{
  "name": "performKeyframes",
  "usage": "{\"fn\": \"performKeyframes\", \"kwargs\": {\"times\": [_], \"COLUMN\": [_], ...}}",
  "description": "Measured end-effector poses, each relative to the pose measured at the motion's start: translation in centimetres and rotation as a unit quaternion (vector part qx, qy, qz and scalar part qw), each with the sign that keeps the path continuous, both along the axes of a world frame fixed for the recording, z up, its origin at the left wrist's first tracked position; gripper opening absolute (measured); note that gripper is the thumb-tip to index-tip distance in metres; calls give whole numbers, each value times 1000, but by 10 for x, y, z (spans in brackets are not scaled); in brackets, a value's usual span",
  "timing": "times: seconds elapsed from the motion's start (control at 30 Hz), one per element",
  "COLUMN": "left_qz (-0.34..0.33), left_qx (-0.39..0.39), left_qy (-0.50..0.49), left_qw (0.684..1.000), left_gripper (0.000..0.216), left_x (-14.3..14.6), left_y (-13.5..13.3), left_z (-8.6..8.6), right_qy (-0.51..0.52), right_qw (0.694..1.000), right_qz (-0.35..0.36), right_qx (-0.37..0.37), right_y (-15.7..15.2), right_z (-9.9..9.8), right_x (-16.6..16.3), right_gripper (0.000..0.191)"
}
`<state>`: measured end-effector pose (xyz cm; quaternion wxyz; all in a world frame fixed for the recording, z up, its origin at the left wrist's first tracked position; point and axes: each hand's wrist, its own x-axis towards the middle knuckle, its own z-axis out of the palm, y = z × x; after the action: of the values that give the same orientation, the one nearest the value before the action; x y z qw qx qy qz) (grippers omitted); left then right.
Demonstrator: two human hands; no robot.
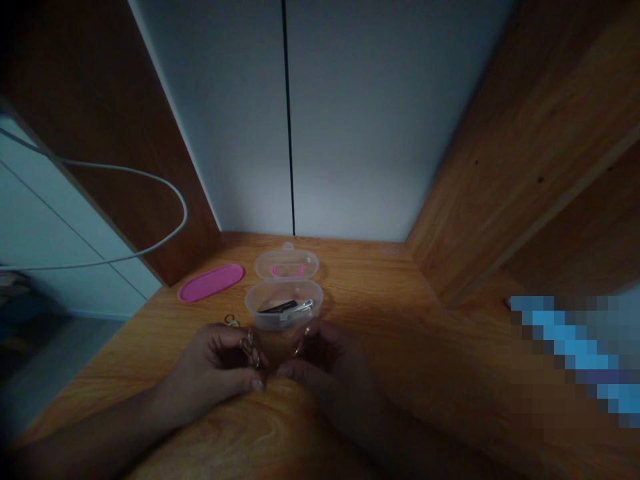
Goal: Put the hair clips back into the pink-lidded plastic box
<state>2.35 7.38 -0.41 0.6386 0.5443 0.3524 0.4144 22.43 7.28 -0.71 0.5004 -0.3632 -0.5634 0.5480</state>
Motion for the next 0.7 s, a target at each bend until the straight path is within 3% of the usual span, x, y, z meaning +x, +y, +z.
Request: {"fn": "performKeyframes", "kwargs": {"times": [0.37, 0.6, 0.7], "left_qz": [8, 2, 1], "left_qx": [-15, -18, -16], "left_qy": [10, 19, -5], "left_qw": [1000, 1000, 1000], "left_gripper": [34, 32, 35], "left_x": [1, 1, 1], "left_y": [1, 0, 1], "left_z": [-2, -6, -8], "right_qy": [-10, -8, -22], "right_qw": [998, 998, 999], "right_qz": [19, 34, 35], "right_qx": [-57, -47, -8], "right_y": [-1, -1, 0], "right_z": [2, 2, 2], "right_x": [0, 1, 2], "right_gripper": [29, 24, 17]}}
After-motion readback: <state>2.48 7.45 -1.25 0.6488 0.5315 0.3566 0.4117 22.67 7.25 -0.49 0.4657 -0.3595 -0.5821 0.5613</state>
